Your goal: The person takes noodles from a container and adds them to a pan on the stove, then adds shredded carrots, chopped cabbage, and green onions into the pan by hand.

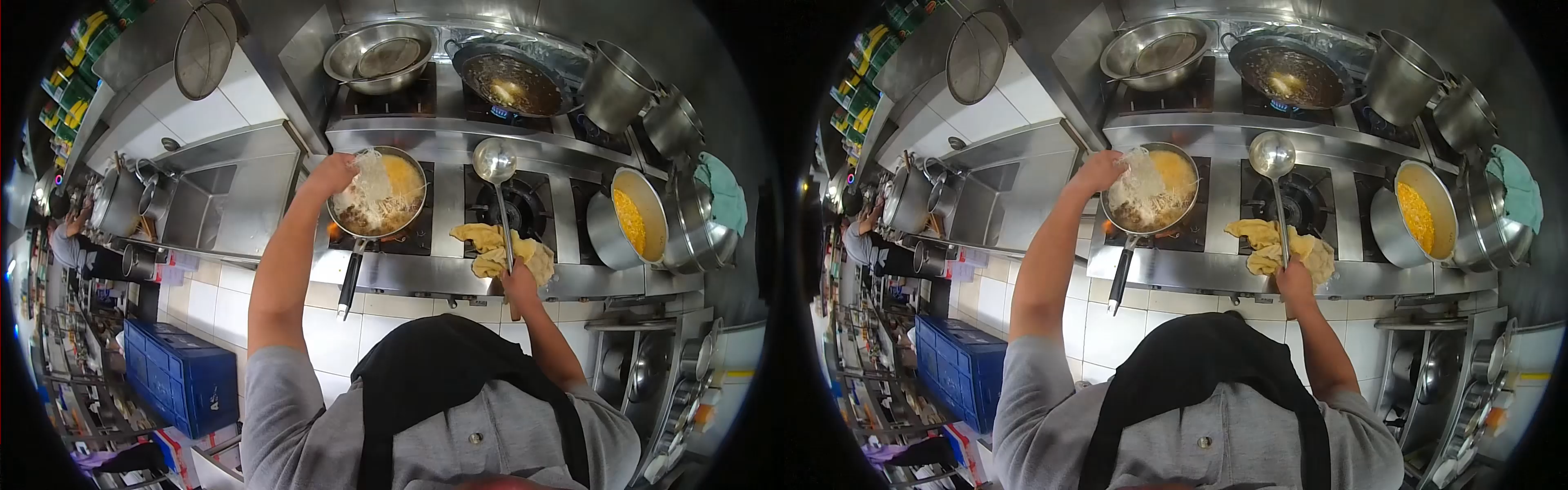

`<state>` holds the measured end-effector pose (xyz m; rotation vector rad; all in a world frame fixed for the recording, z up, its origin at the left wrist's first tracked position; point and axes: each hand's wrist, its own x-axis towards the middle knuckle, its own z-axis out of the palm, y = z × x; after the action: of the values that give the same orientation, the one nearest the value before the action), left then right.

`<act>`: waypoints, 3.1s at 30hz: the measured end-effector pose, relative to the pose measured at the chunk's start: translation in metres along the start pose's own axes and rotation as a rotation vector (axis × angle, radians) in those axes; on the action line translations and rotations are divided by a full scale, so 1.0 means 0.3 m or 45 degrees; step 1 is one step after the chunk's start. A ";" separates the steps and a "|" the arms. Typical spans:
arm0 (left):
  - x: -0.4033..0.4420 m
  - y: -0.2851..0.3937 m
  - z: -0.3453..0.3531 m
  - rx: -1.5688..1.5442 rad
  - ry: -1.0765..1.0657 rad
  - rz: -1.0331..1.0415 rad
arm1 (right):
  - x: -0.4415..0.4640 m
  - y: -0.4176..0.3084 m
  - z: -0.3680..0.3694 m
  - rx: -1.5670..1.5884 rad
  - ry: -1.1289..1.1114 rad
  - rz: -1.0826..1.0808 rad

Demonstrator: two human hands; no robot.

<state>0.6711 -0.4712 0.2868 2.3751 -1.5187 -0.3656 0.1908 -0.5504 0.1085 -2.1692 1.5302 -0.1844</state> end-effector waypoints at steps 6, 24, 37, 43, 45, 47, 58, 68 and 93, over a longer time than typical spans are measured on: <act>0.067 -0.084 0.141 -0.094 -0.011 -0.048 | 0.013 -0.052 -0.067 0.375 -0.063 0.123; 0.085 0.010 0.126 0.110 0.384 -0.043 | -0.126 -0.133 -0.321 0.392 -0.094 -0.102; 0.107 -0.107 0.170 0.046 0.307 -0.447 | -0.083 -0.206 -0.295 0.198 -0.031 -0.366; 0.069 -0.101 0.101 -0.180 0.471 -0.451 | -0.005 -0.358 -0.355 0.087 0.080 -0.488; 0.080 -0.158 0.144 -0.110 0.385 -0.386 | 0.016 -0.385 -0.361 0.087 0.077 -0.550; 0.099 -0.228 0.220 -0.001 0.235 -0.403 | 0.037 -0.414 -0.360 0.085 0.074 -0.612; -0.274 -0.487 0.020 -0.361 0.556 -0.397 | 0.208 -0.468 -0.230 -0.600 0.059 -0.903; -0.721 -0.649 0.168 -0.520 0.694 -0.615 | 0.164 -0.442 -0.340 -0.805 0.024 -0.882; -1.158 -0.311 0.355 -0.126 0.907 -0.714 | -0.047 -0.202 -0.185 0.505 -0.104 -0.267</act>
<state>0.5677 -0.1296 0.1713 2.4217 -0.5082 0.2744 0.2166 -0.5384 0.1867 -1.9843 1.1087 -0.4247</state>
